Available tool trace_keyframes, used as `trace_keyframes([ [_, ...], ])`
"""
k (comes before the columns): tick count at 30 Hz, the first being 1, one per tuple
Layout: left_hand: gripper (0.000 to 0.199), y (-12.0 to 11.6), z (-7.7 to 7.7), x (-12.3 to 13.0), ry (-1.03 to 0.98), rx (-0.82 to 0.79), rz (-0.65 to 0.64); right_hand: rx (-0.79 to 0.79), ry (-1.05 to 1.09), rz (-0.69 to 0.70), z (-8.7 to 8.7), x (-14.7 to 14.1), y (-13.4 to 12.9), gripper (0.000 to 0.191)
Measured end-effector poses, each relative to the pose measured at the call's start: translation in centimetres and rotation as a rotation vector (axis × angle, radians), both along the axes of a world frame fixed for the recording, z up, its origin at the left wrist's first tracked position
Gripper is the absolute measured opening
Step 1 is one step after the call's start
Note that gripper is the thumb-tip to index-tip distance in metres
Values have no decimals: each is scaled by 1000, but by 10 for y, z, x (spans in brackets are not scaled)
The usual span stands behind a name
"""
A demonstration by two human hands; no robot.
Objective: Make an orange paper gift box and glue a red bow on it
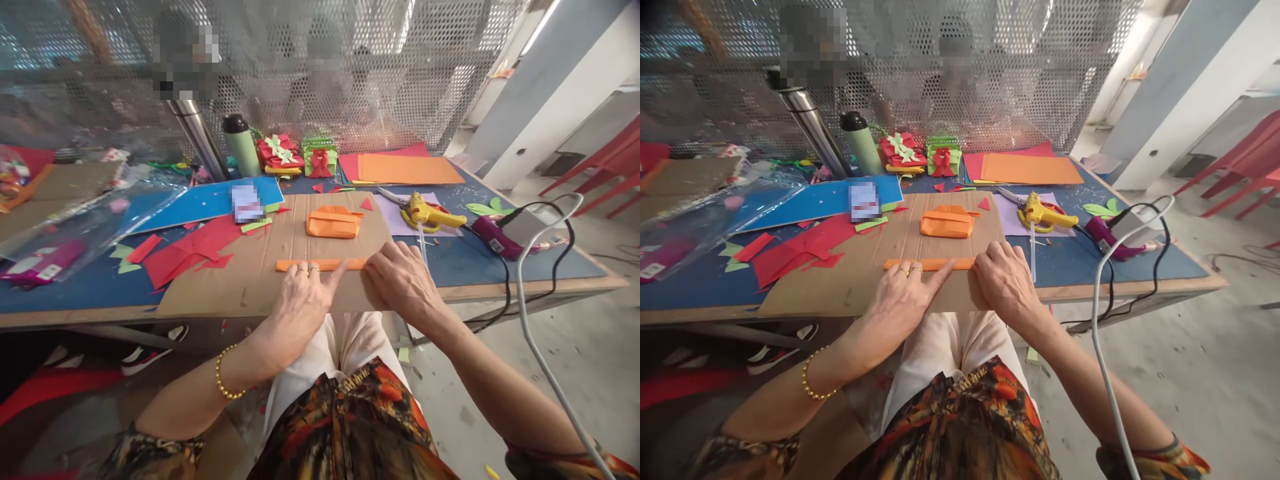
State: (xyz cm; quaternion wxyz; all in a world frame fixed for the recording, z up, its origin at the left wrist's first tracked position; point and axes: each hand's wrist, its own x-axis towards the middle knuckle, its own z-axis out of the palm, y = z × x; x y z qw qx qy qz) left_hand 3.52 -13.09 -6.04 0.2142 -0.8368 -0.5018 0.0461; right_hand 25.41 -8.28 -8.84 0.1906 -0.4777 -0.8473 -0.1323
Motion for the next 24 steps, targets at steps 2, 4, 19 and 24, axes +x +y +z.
trace_keyframes([
  [2,68,-4,-1,6,18,-3,25,15,-21,10,1,2,-8,32],
  [4,64,-5,-3,10,9,-4,49,28,-19,16,2,4,-15,31],
  [19,42,7,-6,17,-186,-30,-33,155,-141,-25,-1,9,-25,34],
  [24,41,9,-18,18,-186,-32,-84,199,-115,-49,8,13,-31,38],
])
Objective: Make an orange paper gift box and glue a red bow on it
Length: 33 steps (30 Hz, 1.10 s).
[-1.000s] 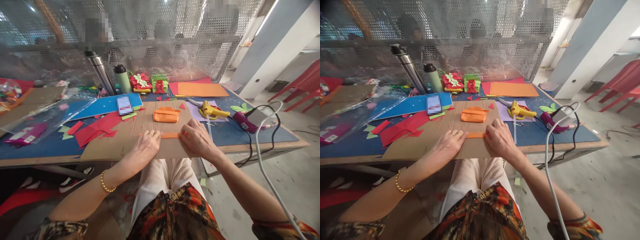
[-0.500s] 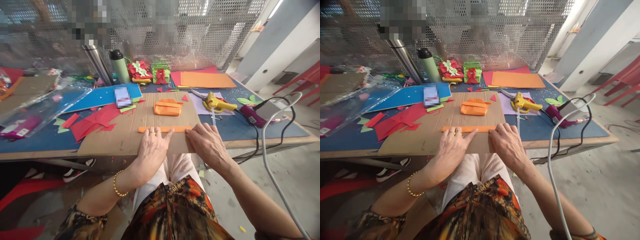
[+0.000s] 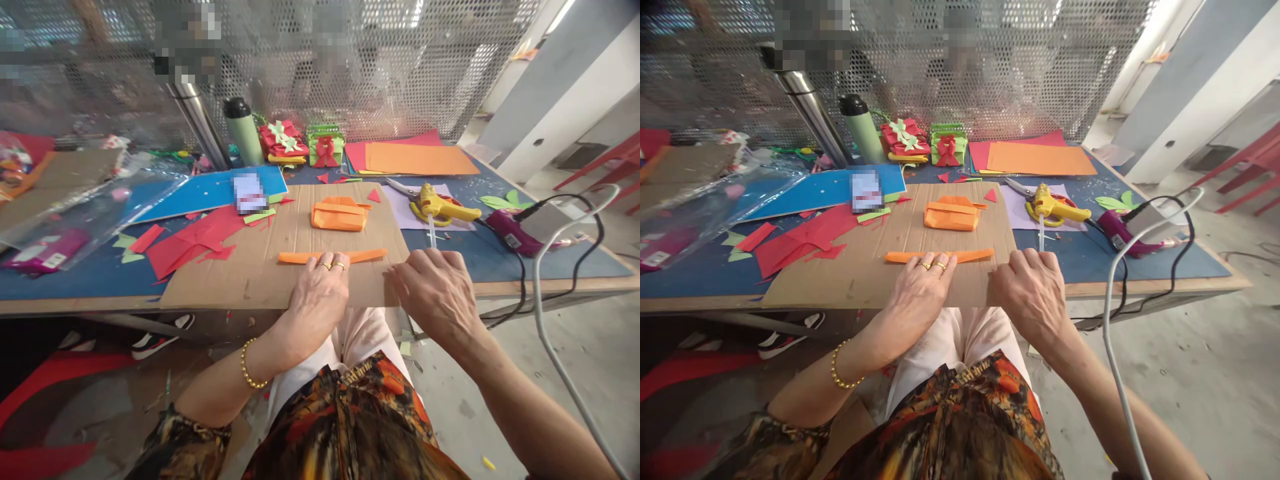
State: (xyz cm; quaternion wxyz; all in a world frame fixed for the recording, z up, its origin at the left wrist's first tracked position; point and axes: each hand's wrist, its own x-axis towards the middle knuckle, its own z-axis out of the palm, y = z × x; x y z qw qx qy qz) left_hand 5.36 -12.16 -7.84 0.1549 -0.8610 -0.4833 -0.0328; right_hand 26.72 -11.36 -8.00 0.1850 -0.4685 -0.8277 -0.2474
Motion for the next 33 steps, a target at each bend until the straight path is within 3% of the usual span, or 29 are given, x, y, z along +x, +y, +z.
trace_keyframes([
  [4,44,0,-8,0,-42,33,21,-112,115,168,5,-16,4,30],
  [8,40,-2,-4,2,-36,6,25,-294,157,344,-7,-31,16,35],
  [13,43,-10,3,-4,1,26,54,-249,110,267,-21,-31,18,45],
  [18,47,-16,-4,-27,-2,48,135,-207,73,254,-19,-31,14,44],
  [28,51,-25,-9,-53,-112,117,104,-126,51,263,-19,-33,14,47],
  [33,52,-28,-14,-71,-88,199,203,-99,49,251,-19,-35,12,44],
])
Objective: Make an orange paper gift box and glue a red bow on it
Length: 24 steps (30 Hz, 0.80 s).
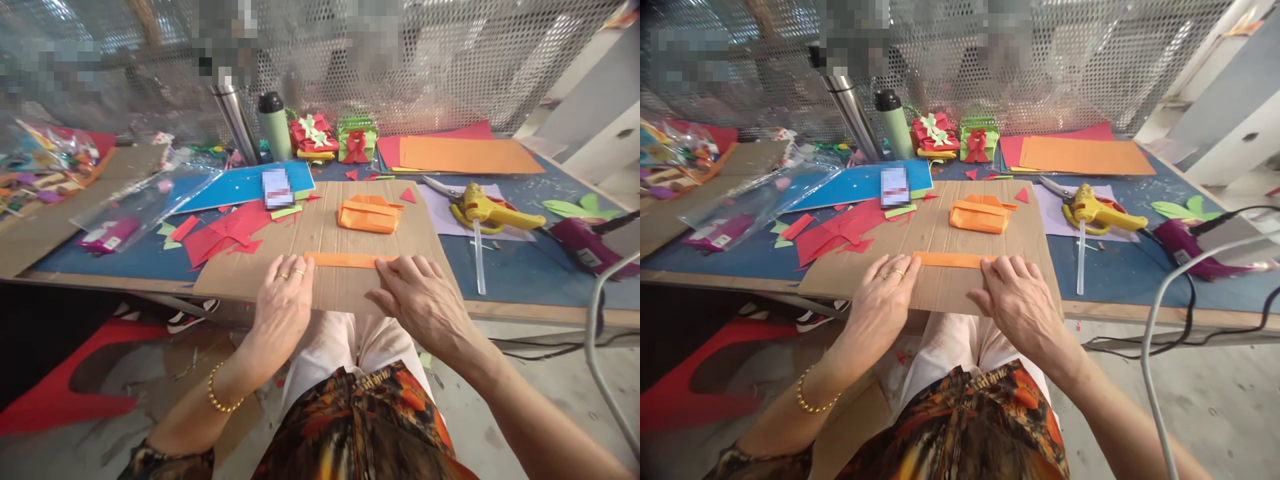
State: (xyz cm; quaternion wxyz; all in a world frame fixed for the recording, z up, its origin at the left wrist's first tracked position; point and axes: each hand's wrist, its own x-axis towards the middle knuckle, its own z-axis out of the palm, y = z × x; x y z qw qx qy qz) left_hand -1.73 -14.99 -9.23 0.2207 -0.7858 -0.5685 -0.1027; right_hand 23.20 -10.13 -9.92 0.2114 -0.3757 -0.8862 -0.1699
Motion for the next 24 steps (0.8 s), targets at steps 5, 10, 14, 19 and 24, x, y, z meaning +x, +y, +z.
trace_keyframes([
  [5,51,-3,6,-10,36,-6,18,-1,11,-2,-1,-1,0,43],
  [10,48,6,14,16,-5,50,-61,-11,-8,8,-1,-1,1,44],
  [14,58,17,-1,39,-61,-21,-343,-23,-8,3,-2,-2,1,42],
  [19,87,24,-16,38,-116,-139,-396,-21,-34,-34,-4,-3,0,40],
  [24,93,24,-12,21,-169,-208,-303,5,-14,-50,-2,2,-7,40],
])
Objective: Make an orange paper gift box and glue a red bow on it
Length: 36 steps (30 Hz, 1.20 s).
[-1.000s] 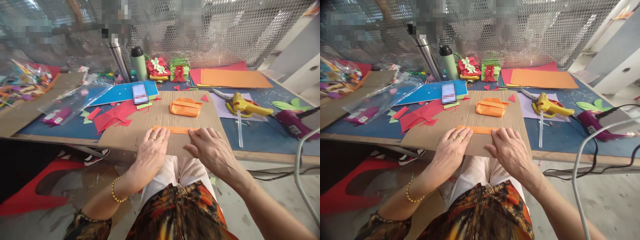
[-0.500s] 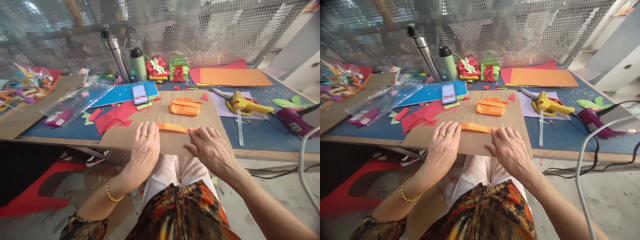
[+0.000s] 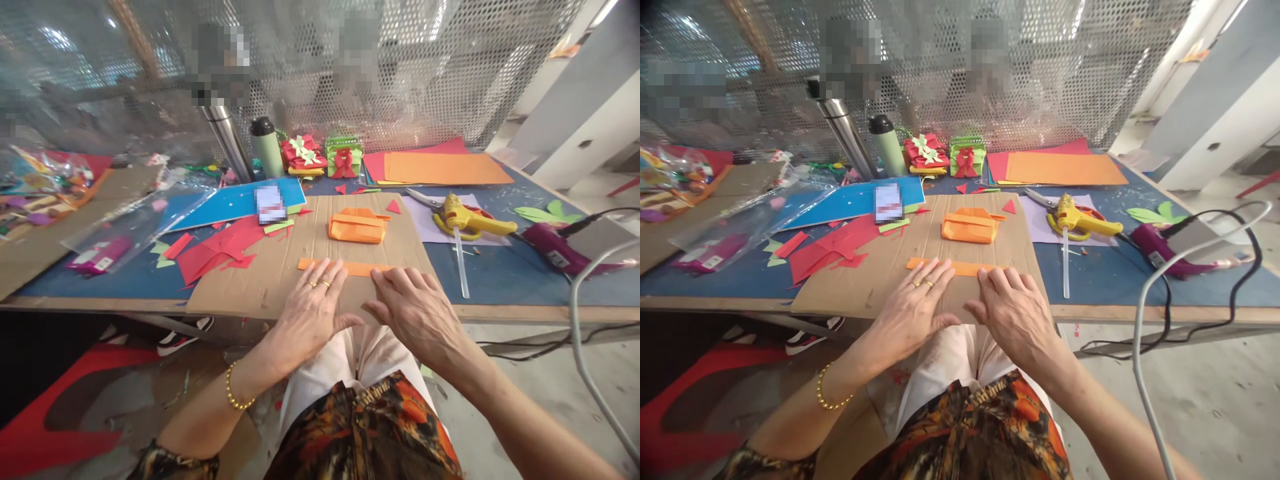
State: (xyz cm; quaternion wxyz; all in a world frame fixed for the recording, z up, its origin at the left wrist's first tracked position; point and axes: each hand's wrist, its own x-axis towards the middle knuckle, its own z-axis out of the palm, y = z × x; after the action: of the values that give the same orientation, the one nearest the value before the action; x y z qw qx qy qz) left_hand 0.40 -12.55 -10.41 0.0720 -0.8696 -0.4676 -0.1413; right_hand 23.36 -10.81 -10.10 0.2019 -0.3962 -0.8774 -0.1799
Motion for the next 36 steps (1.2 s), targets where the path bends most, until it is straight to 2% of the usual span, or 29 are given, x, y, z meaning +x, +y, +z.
trace_keyframes([
  [4,90,1,1,-12,-18,-37,31,-10,2,4,2,4,-6,41],
  [7,84,5,1,-22,-40,-23,29,-33,-18,1,6,6,-2,33],
  [9,71,11,4,-29,-74,13,27,-53,-36,1,10,7,5,28],
  [12,39,26,14,-38,-117,90,28,-140,-19,22,16,11,17,33],
  [16,17,46,31,-36,22,168,-40,-236,37,65,21,16,26,34],
  [20,32,56,38,-29,132,188,-149,-213,37,93,18,18,28,23],
  [24,35,57,37,-29,207,171,-248,-124,-17,112,15,17,32,22],
  [29,36,62,36,-28,273,150,-213,-21,-112,83,15,13,42,30],
  [33,32,71,36,-27,119,36,-167,-61,-54,79,14,14,46,32],
  [36,27,77,40,-27,-60,-120,-138,-138,33,74,14,15,46,35],
])
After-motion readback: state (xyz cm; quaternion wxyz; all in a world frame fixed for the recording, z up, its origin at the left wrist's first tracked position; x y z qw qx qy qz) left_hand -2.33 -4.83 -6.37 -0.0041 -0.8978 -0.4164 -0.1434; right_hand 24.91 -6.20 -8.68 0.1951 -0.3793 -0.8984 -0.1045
